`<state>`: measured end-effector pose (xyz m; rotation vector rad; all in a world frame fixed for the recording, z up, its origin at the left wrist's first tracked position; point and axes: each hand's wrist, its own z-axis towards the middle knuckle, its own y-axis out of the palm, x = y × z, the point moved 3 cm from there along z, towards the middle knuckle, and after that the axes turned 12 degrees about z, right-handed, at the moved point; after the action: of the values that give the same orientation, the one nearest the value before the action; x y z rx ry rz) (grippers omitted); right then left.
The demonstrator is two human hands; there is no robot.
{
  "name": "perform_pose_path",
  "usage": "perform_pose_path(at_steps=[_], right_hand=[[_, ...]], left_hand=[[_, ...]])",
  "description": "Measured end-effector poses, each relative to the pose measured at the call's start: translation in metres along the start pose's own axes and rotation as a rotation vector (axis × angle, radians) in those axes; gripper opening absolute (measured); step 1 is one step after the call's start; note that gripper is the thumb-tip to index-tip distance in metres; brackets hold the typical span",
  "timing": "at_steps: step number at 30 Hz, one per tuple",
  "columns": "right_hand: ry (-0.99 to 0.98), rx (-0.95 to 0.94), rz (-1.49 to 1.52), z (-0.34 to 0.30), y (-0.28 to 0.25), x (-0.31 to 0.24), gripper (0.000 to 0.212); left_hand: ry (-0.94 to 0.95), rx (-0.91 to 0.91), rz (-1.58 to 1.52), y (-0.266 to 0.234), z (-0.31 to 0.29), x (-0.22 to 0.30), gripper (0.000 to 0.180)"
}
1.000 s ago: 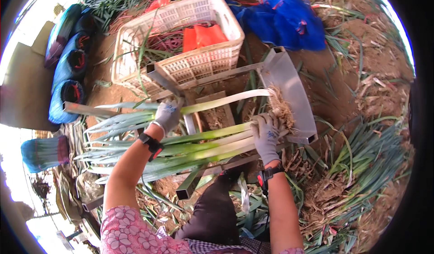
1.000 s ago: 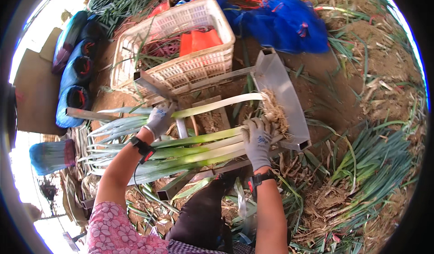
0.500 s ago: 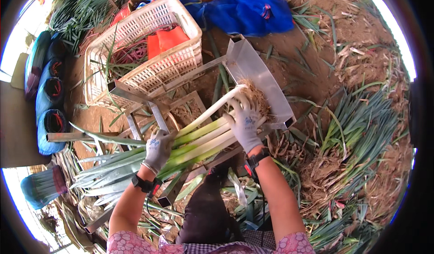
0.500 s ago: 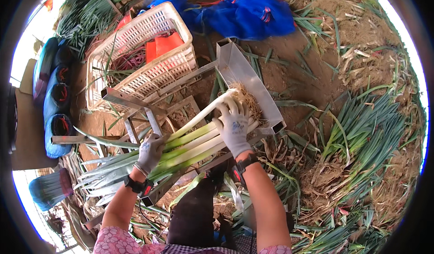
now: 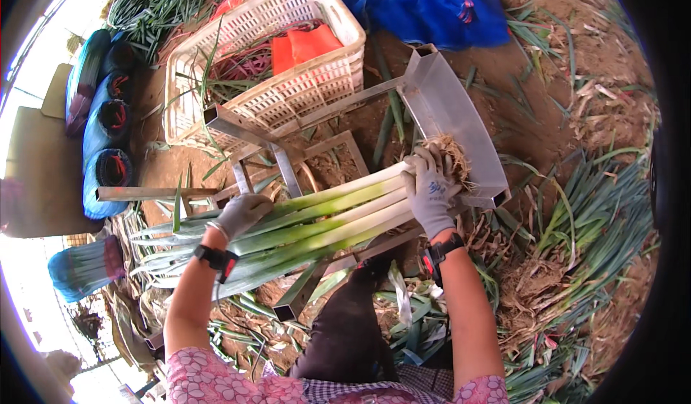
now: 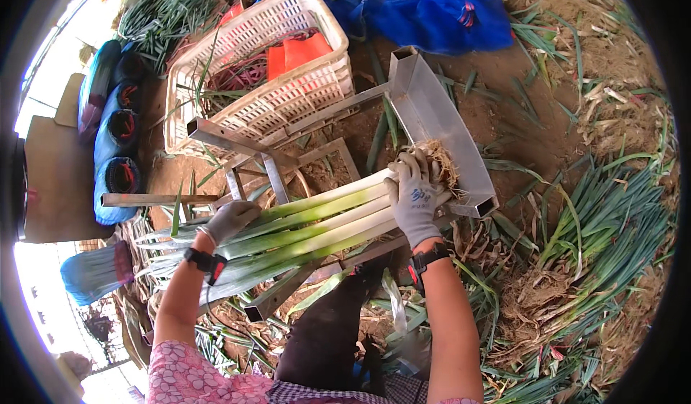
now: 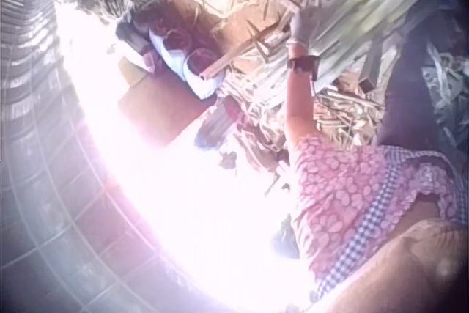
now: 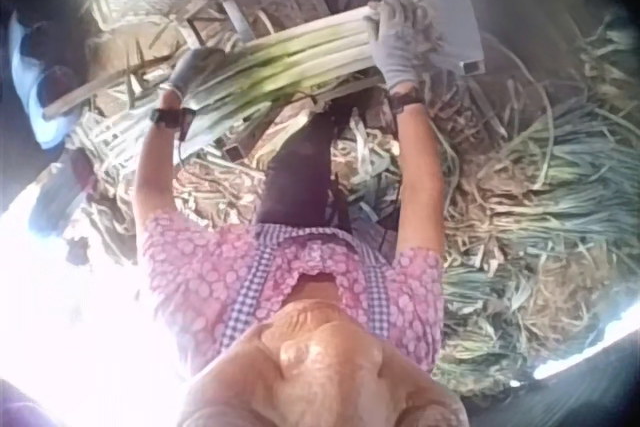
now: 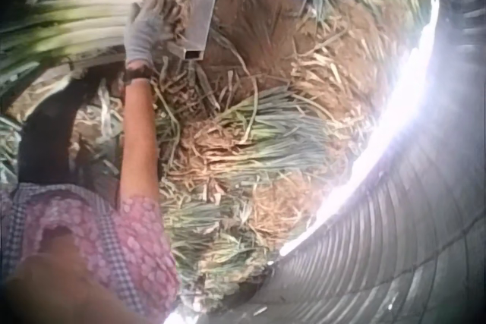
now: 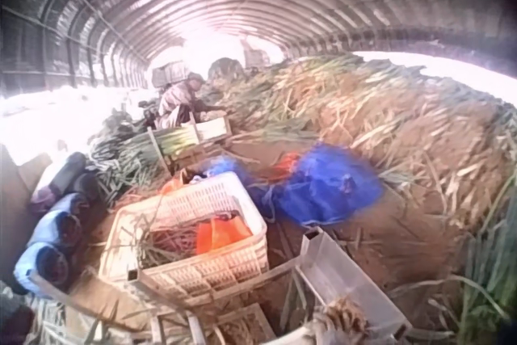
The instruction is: The person picks up leeks from a pile, peels away the outer layers by hand, and places the cleaned leeks onto a metal stand. After gathering a group of leeks on the stand, the person aligns them and moves them aside.
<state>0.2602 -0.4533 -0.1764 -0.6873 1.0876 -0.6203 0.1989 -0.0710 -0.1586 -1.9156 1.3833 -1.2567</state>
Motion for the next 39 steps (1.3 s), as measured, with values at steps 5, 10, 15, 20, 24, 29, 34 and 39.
perform_pose_path(at_steps=[5, 10, 15, 20, 24, 29, 34, 39], right_hand=[[0.035, -0.049, -0.051, 0.003, 0.003, -0.001, 0.027], [-0.002, -0.041, -0.173, 0.007, 0.007, -0.007, 0.039], [0.000, -0.135, -0.111, -0.009, 0.024, -0.031, 0.062], [0.000, -0.103, -0.141, -0.007, 0.025, -0.037, 0.058], [-0.056, -0.117, -0.126, -0.009, 0.026, -0.037, 0.054], [-0.029, -0.157, -0.151, -0.011, 0.025, -0.036, 0.050], [-0.017, -0.158, -0.214, -0.012, 0.022, -0.025, 0.052], [-0.046, -0.136, -0.174, -0.011, 0.020, -0.036, 0.046]], left_hand=[[0.014, 0.375, 0.559, 0.021, -0.020, 0.045, 0.024], [-0.194, 0.590, 0.567, 0.051, -0.010, 0.077, 0.025], [-0.191, 0.593, 0.509, 0.050, -0.013, 0.081, 0.027], [-0.214, 0.608, 0.497, 0.047, -0.016, 0.080, 0.026], [-0.221, 0.586, 0.439, 0.047, -0.018, 0.077, 0.024], [-0.170, 0.663, 0.356, 0.043, -0.020, 0.062, 0.023], [-0.523, 0.594, 0.300, -0.003, -0.071, -0.037, 0.030], [-0.830, 0.407, 0.381, -0.004, -0.135, -0.156, 0.037]])
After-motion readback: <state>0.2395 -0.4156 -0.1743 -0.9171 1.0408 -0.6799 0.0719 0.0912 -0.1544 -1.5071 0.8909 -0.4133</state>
